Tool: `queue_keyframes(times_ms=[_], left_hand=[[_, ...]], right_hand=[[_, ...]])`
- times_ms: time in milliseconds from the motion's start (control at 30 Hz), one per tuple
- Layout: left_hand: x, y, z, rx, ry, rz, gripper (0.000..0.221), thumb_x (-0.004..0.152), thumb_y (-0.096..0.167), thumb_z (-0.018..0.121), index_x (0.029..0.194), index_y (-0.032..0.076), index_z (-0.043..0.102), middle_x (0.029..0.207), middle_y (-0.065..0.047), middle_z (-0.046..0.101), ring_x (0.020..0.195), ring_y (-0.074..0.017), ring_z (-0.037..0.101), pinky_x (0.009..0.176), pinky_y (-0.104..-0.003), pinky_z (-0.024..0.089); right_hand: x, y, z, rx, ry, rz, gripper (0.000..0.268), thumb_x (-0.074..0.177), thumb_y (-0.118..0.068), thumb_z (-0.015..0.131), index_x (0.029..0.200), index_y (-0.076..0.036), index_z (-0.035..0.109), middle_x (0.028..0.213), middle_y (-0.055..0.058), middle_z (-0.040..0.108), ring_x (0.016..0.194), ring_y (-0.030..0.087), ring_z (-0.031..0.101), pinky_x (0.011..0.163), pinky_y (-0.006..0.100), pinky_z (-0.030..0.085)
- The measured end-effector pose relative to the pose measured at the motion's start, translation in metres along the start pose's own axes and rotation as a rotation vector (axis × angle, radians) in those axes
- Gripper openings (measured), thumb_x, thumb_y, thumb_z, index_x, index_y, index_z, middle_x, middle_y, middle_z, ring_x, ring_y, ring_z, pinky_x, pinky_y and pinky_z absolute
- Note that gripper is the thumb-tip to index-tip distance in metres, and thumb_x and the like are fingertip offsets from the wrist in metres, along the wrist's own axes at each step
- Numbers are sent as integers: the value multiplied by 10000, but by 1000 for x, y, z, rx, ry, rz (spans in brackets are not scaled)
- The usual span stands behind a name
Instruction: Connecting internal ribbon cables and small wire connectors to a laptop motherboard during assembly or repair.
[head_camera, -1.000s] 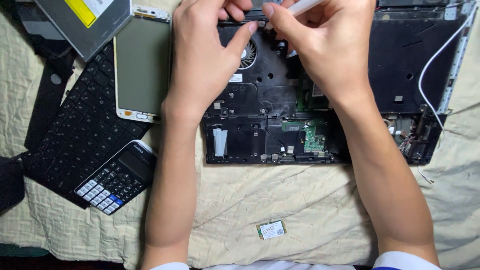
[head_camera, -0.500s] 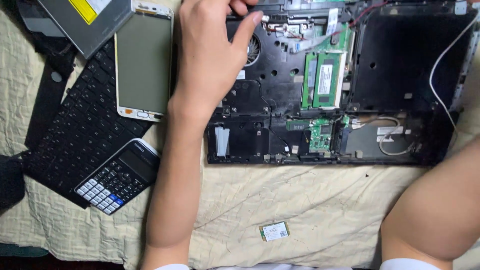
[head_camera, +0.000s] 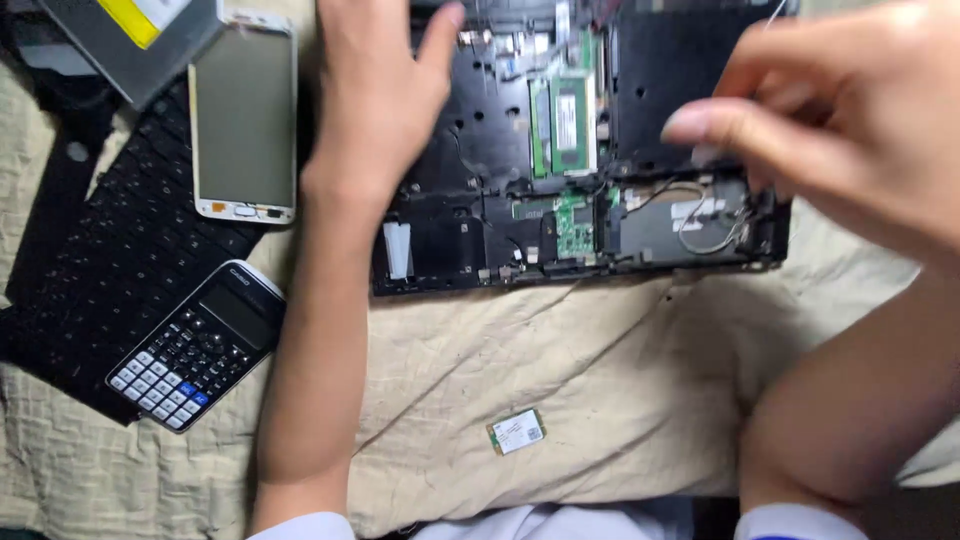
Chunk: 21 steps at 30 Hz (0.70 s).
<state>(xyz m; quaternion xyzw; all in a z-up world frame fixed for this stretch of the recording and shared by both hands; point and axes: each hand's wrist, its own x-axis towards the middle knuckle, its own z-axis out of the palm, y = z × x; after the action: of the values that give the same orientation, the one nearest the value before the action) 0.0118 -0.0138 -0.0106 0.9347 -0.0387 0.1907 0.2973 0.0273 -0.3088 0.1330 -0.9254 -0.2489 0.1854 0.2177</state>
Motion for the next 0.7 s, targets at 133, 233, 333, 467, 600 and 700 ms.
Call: queue_keyframes(times_ms=[133,233,333,467,600,700], left_hand=[[3,18,-2,6,-16,15,233,956,169,816,948,92,596,1002,-150,605,954,-347,548,778,-440,409],[2,13,7,-61,-7,16,239,919,103,832,905,75,595,971,-125,613,977,-322,584,811,-430,473],[4,14,3,-69,-44,25,262,919,94,829,909,69,569,985,-130,518,951,-316,531,816,-420,453],[4,5,3,-120,-61,18,261,931,121,844,917,83,586,1008,-109,537,980,-299,531,828,-402,451],[2,4,3,-128,-45,57,274,936,103,840,907,86,569,1009,-108,567,989,-303,549,821,-403,444],[1,1,6,-127,-46,49,240,948,120,820,909,107,584,969,-75,595,952,-280,553,800,-402,435]], right_hand=[[-8,0,-1,-292,20,-128,628,1114,-408,760,613,-94,545,458,17,426,489,168,368,589,313,295],[-16,-8,6,-195,140,-58,252,1098,-285,853,973,-86,762,753,42,728,782,109,713,694,280,478],[-7,-16,7,-362,-57,-1,209,992,-375,729,1089,-193,694,694,5,754,675,252,714,647,429,474],[1,-28,6,-291,-74,0,166,979,-239,708,1110,-142,678,764,57,784,723,312,730,659,454,483],[12,-31,7,-313,-84,5,195,941,-197,690,1127,-138,691,841,90,790,839,292,749,725,477,505],[24,-24,14,-294,-137,12,151,940,-214,688,1067,-134,699,818,97,779,785,322,726,744,460,484]])
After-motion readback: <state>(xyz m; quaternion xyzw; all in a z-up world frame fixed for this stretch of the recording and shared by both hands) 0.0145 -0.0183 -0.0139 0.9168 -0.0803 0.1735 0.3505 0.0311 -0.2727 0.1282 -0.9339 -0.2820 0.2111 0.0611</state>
